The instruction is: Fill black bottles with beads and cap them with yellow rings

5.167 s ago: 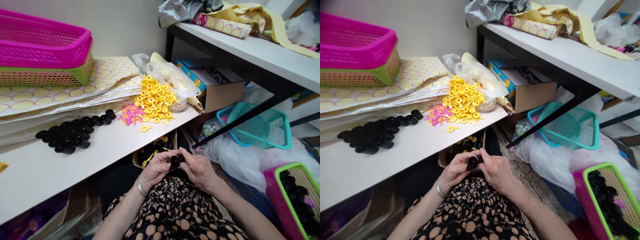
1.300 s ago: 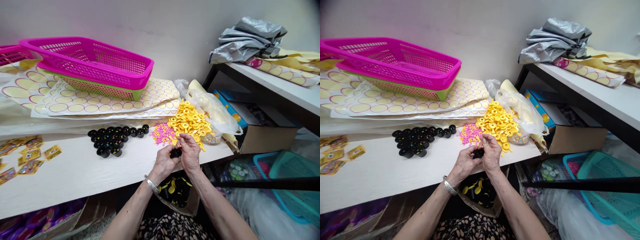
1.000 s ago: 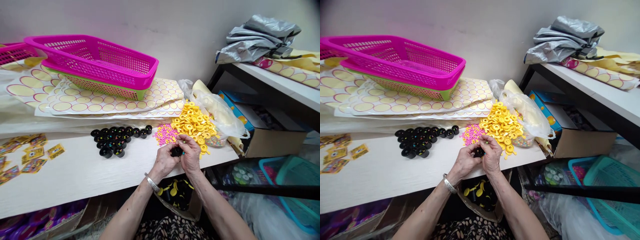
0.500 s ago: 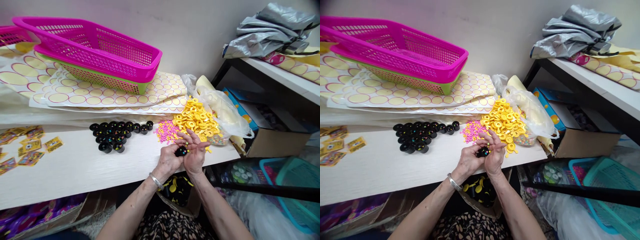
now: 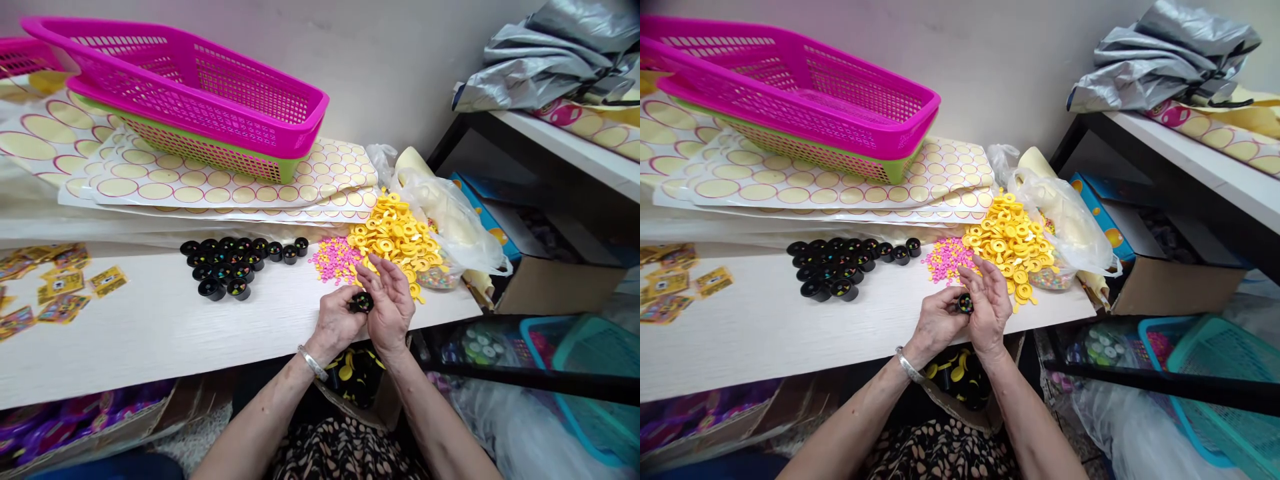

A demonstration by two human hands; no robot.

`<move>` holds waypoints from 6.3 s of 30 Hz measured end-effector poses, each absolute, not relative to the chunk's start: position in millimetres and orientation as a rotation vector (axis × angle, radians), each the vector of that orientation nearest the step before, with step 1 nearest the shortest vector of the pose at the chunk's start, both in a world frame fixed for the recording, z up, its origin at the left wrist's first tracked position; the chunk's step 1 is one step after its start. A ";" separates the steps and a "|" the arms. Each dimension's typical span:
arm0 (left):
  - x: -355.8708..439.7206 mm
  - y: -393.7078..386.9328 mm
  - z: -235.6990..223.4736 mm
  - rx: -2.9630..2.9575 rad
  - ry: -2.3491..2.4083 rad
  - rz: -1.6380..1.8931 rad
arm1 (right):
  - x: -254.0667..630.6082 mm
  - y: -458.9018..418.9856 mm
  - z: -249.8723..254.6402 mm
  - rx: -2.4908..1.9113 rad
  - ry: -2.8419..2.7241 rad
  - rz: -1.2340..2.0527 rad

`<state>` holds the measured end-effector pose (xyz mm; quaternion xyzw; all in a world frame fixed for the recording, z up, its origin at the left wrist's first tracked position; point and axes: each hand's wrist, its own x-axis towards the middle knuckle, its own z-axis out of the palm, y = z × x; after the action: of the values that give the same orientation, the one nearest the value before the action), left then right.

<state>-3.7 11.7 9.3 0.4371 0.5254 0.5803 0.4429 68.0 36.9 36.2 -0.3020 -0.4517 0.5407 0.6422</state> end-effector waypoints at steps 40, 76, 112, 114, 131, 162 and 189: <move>3.8 -2.3 12.6 0.861 1.135 1.369 | 97.1 14.6 30.6 -0.621 -1.664 1.127; -49.5 -7.9 -13.0 1.483 1.797 1.202 | 100.4 37.6 14.7 -1.282 -2.389 0.242; -59.3 -18.6 6.1 0.735 1.223 1.282 | 73.0 28.1 23.1 -1.000 -2.191 0.770; -57.0 -18.1 5.1 0.974 1.323 1.223 | 74.5 27.4 24.9 -0.974 -2.178 0.761; -53.3 -12.2 -7.5 1.451 1.841 1.242 | 75.5 61.5 21.3 -1.137 -2.535 0.111; -52.2 -11.8 -9.6 1.485 1.817 1.250 | 145.7 39.6 0.3 -1.360 -2.254 0.588; -51.1 -15.5 -6.5 1.574 1.761 1.165 | 67.6 41.2 29.8 -1.004 -2.456 0.461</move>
<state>-51.1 -15.5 -6.5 0.5784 0.6473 0.4281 0.2513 67.6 41.2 29.8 -0.3636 -0.8890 0.1670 0.2225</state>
